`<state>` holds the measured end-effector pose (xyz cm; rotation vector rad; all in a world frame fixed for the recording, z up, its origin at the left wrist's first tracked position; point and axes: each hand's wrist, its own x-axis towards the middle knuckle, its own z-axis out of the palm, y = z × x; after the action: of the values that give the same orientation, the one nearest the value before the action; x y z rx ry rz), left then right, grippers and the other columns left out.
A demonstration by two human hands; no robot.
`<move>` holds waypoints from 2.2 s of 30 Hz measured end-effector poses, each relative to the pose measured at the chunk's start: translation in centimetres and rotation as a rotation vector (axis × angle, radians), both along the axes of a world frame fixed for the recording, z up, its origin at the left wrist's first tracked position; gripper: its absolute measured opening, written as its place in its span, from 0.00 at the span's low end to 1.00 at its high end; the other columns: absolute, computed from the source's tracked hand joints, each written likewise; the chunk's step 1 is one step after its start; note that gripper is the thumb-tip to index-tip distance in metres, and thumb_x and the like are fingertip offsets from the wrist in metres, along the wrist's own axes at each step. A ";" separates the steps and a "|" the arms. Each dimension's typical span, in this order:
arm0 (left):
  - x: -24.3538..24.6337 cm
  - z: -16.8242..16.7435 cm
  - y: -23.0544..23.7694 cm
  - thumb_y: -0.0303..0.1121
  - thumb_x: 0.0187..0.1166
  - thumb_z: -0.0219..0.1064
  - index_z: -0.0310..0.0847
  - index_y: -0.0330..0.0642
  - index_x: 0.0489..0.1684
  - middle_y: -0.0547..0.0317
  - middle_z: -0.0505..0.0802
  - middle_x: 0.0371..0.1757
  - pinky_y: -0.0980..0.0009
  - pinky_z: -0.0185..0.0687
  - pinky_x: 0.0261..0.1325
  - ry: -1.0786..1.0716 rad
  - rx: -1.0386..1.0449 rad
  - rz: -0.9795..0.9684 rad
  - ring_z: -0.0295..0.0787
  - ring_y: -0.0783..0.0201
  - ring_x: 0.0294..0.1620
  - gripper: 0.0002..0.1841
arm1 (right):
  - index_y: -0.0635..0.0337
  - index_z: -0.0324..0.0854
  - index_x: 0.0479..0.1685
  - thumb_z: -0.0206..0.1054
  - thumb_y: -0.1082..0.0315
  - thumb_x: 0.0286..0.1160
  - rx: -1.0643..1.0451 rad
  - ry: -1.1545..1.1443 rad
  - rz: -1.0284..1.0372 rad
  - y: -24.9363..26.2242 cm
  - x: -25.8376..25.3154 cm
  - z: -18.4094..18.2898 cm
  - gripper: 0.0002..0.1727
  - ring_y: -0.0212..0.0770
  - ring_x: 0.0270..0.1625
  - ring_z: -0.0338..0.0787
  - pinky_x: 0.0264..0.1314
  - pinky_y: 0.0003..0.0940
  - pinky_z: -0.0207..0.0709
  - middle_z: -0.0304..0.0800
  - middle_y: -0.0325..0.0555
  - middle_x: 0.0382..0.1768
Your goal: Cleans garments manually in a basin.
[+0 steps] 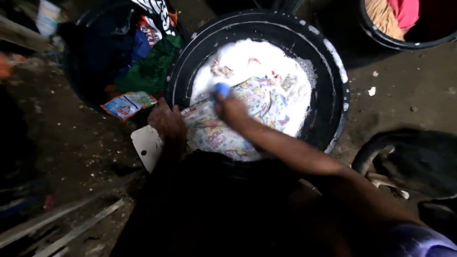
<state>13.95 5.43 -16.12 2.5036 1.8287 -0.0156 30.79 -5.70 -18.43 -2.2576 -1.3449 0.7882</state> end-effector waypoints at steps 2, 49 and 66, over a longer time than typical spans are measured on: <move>-0.1 -0.1 0.2 0.46 0.93 0.47 0.54 0.28 0.89 0.19 0.79 0.73 0.31 0.53 0.84 0.033 -0.045 0.073 0.72 0.26 0.79 0.33 | 0.51 0.78 0.81 0.62 0.62 0.85 0.212 0.116 0.193 0.9 -4.7 1.1 0.25 0.65 0.58 0.91 0.56 0.57 0.86 0.83 0.72 0.67; 2.1 0.9 1.6 0.29 0.84 0.60 0.72 0.23 0.72 0.25 0.77 0.75 0.29 0.72 0.66 0.440 -0.233 0.000 0.78 0.28 0.73 0.22 | 0.42 0.66 0.91 0.61 0.73 0.82 -0.010 0.114 0.340 2.1 -1.4 2.2 0.35 0.70 0.62 0.88 0.57 0.64 0.82 0.82 0.71 0.68; 1.7 0.8 1.8 0.28 0.80 0.64 0.72 0.20 0.69 0.22 0.77 0.74 0.27 0.72 0.64 0.408 -0.235 -0.053 0.78 0.26 0.72 0.22 | 0.42 0.66 0.90 0.62 0.72 0.82 0.007 0.090 0.229 0.3 1.5 -0.7 0.34 0.69 0.62 0.89 0.59 0.64 0.82 0.86 0.68 0.66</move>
<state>15.61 7.20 -15.31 2.5119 1.7506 -0.7479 32.27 -5.35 -19.13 -2.0602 -1.5784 0.9461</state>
